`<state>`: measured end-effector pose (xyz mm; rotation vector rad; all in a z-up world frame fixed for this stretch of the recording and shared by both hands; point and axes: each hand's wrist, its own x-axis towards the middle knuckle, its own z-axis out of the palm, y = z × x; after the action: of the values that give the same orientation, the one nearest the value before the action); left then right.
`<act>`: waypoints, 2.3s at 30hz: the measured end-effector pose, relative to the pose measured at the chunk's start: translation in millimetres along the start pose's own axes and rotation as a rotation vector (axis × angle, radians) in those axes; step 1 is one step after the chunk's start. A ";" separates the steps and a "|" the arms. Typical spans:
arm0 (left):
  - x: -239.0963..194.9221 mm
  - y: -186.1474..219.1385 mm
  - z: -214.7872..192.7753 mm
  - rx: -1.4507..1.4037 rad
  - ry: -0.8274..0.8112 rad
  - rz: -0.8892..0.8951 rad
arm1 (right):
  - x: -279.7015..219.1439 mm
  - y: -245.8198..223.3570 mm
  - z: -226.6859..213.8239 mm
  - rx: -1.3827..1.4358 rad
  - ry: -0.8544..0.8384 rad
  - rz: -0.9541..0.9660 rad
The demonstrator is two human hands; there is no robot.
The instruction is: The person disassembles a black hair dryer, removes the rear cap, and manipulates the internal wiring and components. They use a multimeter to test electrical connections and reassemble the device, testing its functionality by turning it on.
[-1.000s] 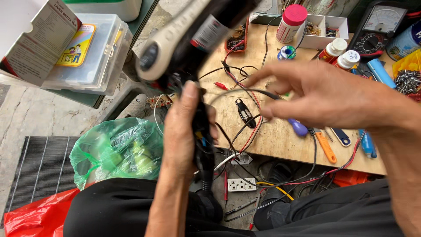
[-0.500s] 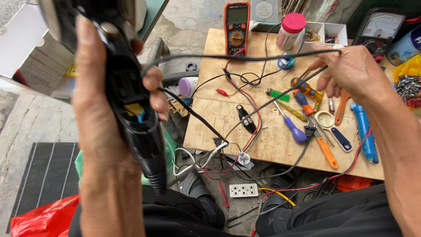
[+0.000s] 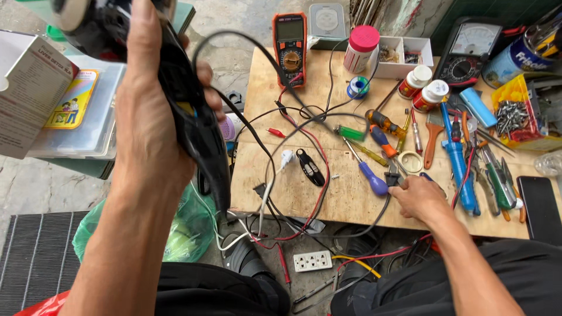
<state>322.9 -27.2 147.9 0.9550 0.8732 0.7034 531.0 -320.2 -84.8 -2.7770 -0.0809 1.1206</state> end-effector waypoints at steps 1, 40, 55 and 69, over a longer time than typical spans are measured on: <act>8.5 -1.9 -0.9 0.000 0.003 0.055 | 17.4 5.2 13.9 -0.050 0.048 -0.012; -30.3 -43.9 -11.0 0.191 0.074 -0.133 | 53.5 86.9 307.7 -0.437 -0.138 -0.296; -6.2 -239.7 -28.5 -0.453 -0.263 -0.357 | 58.4 35.7 293.0 -0.467 -0.445 -0.036; -5.4 -252.1 -32.5 -0.466 -0.248 -0.456 | 62.2 51.2 319.1 -0.428 -0.288 -0.093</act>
<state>324.5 -123.6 -87.4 0.3918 0.6345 0.3582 354.1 -327.7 -362.3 -2.8932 -0.5342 1.6359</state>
